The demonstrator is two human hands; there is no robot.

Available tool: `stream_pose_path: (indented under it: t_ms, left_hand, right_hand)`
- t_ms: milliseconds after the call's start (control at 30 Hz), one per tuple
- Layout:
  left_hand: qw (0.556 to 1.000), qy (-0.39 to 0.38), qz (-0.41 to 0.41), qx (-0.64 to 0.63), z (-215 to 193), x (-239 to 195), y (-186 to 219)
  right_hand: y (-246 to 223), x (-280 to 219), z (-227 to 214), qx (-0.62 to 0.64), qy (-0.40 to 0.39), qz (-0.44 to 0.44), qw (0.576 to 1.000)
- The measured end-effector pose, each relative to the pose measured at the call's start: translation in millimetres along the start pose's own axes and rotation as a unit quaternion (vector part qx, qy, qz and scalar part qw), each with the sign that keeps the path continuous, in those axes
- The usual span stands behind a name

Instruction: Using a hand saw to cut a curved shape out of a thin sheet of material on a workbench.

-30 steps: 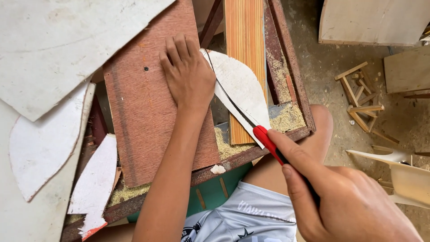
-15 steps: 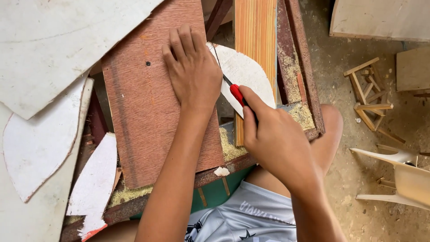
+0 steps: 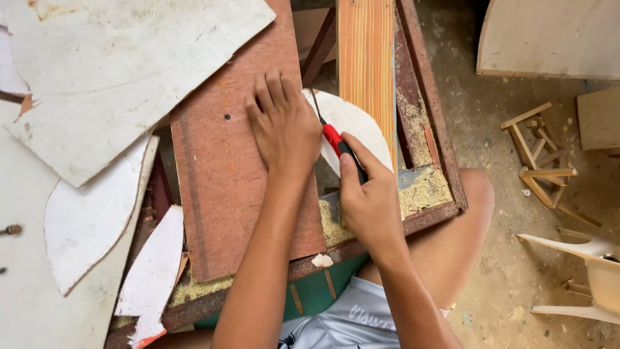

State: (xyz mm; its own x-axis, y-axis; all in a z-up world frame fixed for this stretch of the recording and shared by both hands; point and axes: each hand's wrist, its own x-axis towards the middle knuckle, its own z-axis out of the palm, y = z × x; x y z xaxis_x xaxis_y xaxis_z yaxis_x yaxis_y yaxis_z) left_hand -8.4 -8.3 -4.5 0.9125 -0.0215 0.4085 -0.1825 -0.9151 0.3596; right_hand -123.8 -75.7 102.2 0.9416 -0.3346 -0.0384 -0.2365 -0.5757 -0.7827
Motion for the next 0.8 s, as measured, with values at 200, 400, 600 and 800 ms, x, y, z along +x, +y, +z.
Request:
stream_pose_path:
  t_ms: [200, 400, 600, 800]
  left_hand:
    - [1.000, -0.004, 0.009, -0.007, -6.4, 1.7, 0.1]
    - [0.999, -0.015, 0.037, -0.028, -5.5, 3.4, -1.5]
    - [0.998, -0.035, 0.042, -0.045, -3.2, 5.1, -1.8]
    - [0.998, -0.044, 0.043, -0.026, -13.9, 4.8, -1.8]
  right_hand:
    - [22.7, -3.2, 5.3, 0.154, 0.016, 0.043, 0.987]
    - [20.9, 0.6, 14.3, 0.235, 0.051, 0.100, 0.966]
    - [13.9, -9.5, 23.8, 0.111, 0.090, 0.022, 0.990]
    - [-0.3, -35.9, -29.4, 0.168, 0.036, -0.050, 0.984]
